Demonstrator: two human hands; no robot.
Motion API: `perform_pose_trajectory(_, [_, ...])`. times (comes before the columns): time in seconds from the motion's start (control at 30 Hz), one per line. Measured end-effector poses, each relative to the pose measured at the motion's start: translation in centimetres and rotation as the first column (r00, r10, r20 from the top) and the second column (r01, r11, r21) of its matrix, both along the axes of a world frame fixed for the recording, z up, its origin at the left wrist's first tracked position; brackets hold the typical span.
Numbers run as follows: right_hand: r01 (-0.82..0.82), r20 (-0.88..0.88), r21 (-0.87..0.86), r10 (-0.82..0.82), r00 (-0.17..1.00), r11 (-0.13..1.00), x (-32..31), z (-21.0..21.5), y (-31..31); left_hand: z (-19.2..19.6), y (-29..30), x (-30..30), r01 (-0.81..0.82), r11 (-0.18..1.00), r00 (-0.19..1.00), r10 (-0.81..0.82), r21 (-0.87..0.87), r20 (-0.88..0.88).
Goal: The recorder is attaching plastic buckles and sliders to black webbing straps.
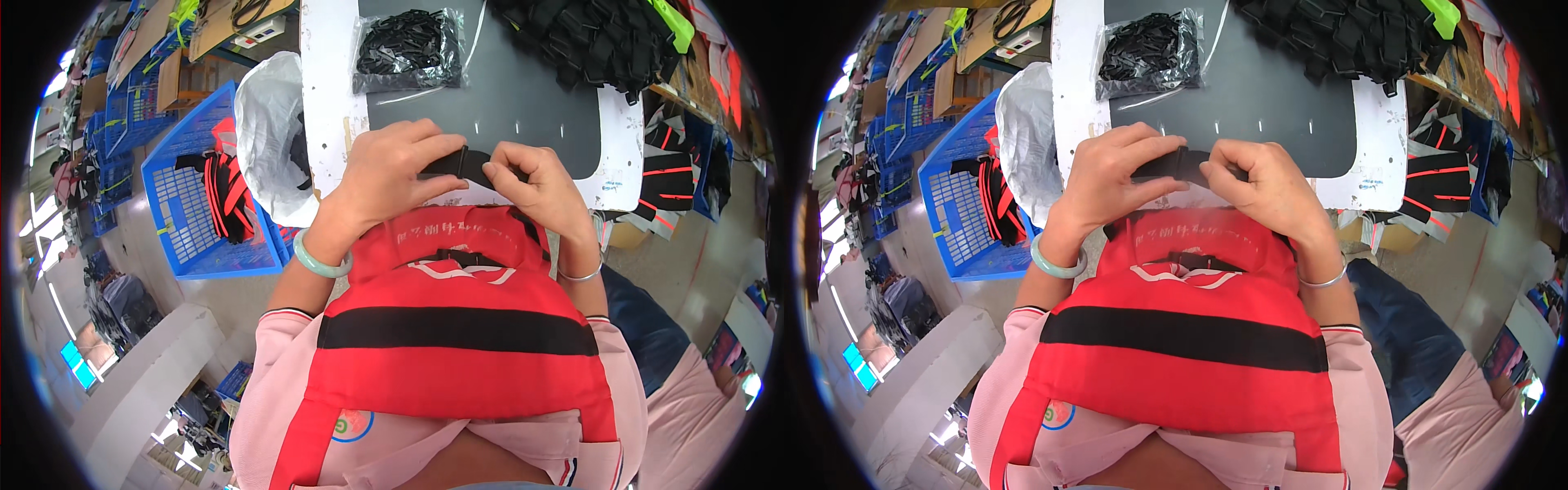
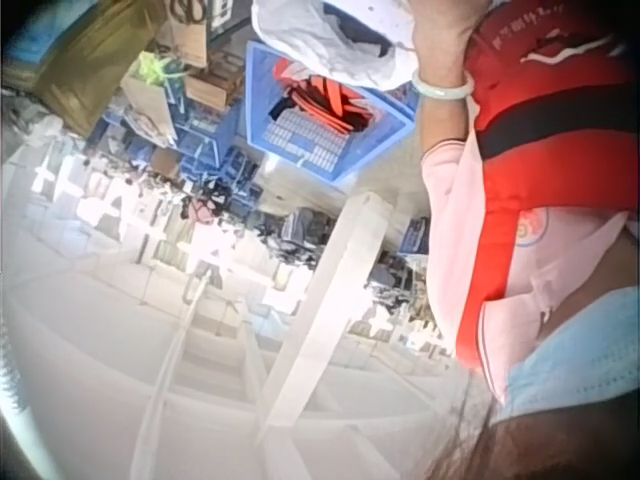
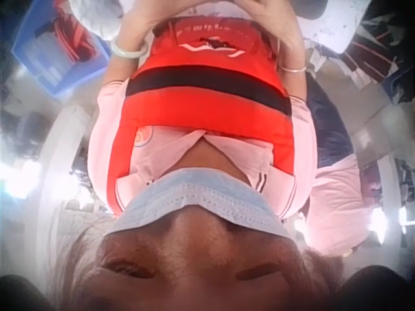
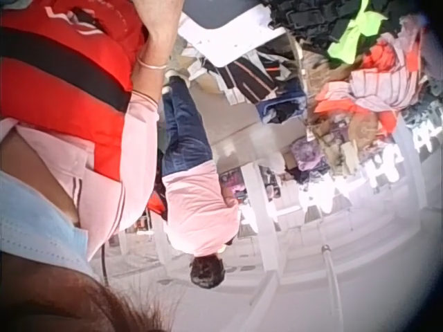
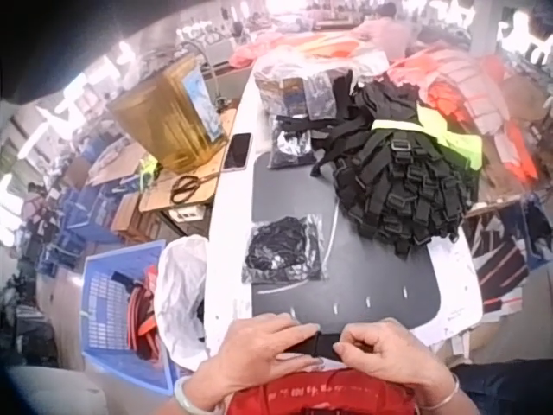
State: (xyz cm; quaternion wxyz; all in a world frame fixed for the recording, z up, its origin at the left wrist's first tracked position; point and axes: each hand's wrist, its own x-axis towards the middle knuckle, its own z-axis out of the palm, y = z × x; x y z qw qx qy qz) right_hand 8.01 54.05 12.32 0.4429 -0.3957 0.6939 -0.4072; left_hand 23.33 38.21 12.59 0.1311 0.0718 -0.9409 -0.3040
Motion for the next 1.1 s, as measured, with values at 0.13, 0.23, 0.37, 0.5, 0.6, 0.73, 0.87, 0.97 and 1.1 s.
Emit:
perform_pose_trajectory(0.13, [-0.084,0.090,-0.019,0.086,0.992,0.996,-0.3,-0.4,0.2,0.2,0.5,0.3,0.068,0.997,0.997,-0.066,-0.046,0.042])
perform_pose_trajectory(0.23, [-0.074,0.133,-0.071,0.083,0.988,0.995,-0.2,-1.3,0.2,0.6,0.6,-0.1,0.108,0.993,0.991,-0.103,-0.057,0.081])
perform_pose_trajectory(0.37, [0.208,0.320,-0.253,-0.121,0.940,0.945,1.5,-3.6,-0.2,-1.8,1.1,-0.4,-0.104,0.664,0.995,0.066,0.741,0.081])
perform_pose_trajectory(0.5, [0.144,-0.011,-0.264,-0.152,0.988,0.954,2.5,-2.5,-1.9,-3.2,1.8,0.2,-0.203,0.171,0.970,0.170,0.964,0.174])
perform_pose_trajectory(0.6, [0.048,-0.251,-0.295,-0.126,0.960,0.954,2.5,-1.8,-2.6,-3.5,1.7,0.5,-0.213,0.156,0.960,0.217,0.964,0.177])
perform_pose_trajectory(0.73, [-0.007,-0.342,-0.339,-0.116,0.932,0.941,2.0,-2.7,-2.7,-3.0,-1.2,2.5,-0.052,-0.095,0.874,0.477,0.994,0.091])
perform_pose_trajectory(0.87, [0.006,-0.340,-0.161,-0.061,0.938,0.987,0.2,-4.6,-1.1,1.9,-9.7,9.9,0.336,-0.088,0.622,0.769,0.938,-0.150])
perform_pose_trajectory(0.97, [0.130,-0.307,-0.187,-0.184,0.934,0.974,-1.5,-5.0,-1.0,7.0,-10.9,14.1,0.302,0.170,0.624,0.709,0.938,-0.329])
perform_pose_trajectory(1.1, [0.487,-0.236,-0.505,-0.656,0.717,0.713,-8.5,-7.3,-2.3,8.1,-11.0,15.8,-0.095,0.367,0.368,0.877,0.925,-0.310])
